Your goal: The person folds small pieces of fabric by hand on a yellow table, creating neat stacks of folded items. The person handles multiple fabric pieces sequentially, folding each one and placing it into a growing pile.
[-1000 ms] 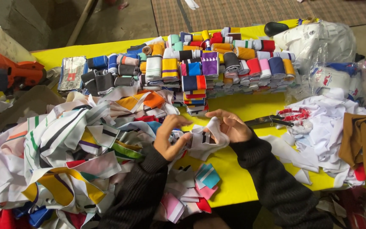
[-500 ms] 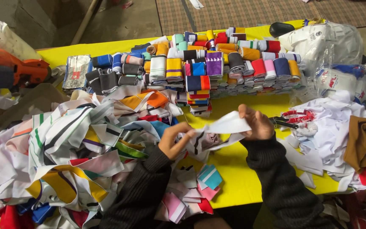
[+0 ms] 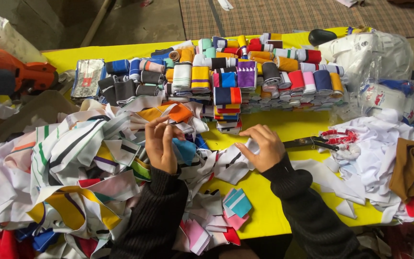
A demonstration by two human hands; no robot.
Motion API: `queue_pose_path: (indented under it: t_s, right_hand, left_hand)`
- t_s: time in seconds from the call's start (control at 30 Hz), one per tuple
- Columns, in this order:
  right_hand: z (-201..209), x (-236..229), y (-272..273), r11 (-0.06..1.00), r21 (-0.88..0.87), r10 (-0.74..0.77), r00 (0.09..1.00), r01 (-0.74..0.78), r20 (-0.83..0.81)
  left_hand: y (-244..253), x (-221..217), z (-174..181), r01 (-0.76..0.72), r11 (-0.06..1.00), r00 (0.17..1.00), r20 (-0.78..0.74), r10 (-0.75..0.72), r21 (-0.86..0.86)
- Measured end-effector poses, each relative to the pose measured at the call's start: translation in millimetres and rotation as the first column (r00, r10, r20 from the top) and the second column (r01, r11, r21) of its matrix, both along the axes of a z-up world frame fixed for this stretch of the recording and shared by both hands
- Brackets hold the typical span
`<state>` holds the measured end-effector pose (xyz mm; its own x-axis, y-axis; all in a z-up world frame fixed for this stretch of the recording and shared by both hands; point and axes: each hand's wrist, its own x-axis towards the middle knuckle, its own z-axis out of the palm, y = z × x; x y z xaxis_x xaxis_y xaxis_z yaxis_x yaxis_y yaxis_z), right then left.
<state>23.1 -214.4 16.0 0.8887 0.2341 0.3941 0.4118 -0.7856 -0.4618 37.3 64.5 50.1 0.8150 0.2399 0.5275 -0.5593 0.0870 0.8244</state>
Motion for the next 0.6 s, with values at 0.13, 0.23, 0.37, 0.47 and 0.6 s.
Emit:
queue_pose_path:
  t_s: [0.13,0.23,0.37,0.47,0.6]
  right_hand:
    - [-1.3,-3.8,8.2,0.998,0.058,0.038,0.999,-0.038,0.001]
    - [1.7,-4.2,12.1,0.989,0.131,0.07,0.997,-0.065,-0.039]
    - [7.8,-7.3,17.9,0.97,0.224,0.1,0.995,-0.091,-0.031]
    - [-4.9,-6.7,18.1,0.953,0.275,0.135,0.991,-0.13,-0.001]
    - [5.9,-25.6,43.8,0.858,0.457,0.278,0.96,-0.234,-0.031]
  left_hand:
    - [25.2,-0.8,3.5,-0.367,0.685,0.93,0.249,0.269,0.63]
    - [40.2,-14.2,15.9,-0.462,0.169,0.855,0.386,0.347,0.871]
    - [62.2,-24.5,0.8,-0.312,0.058,0.903,0.277,0.328,0.948]
    - [57.1,-9.5,-17.3,-0.403,0.126,0.898,0.365,0.245,0.907]
    - [8.1,-13.0,-24.2,-0.324,0.476,0.915,0.399,-0.061,0.817]
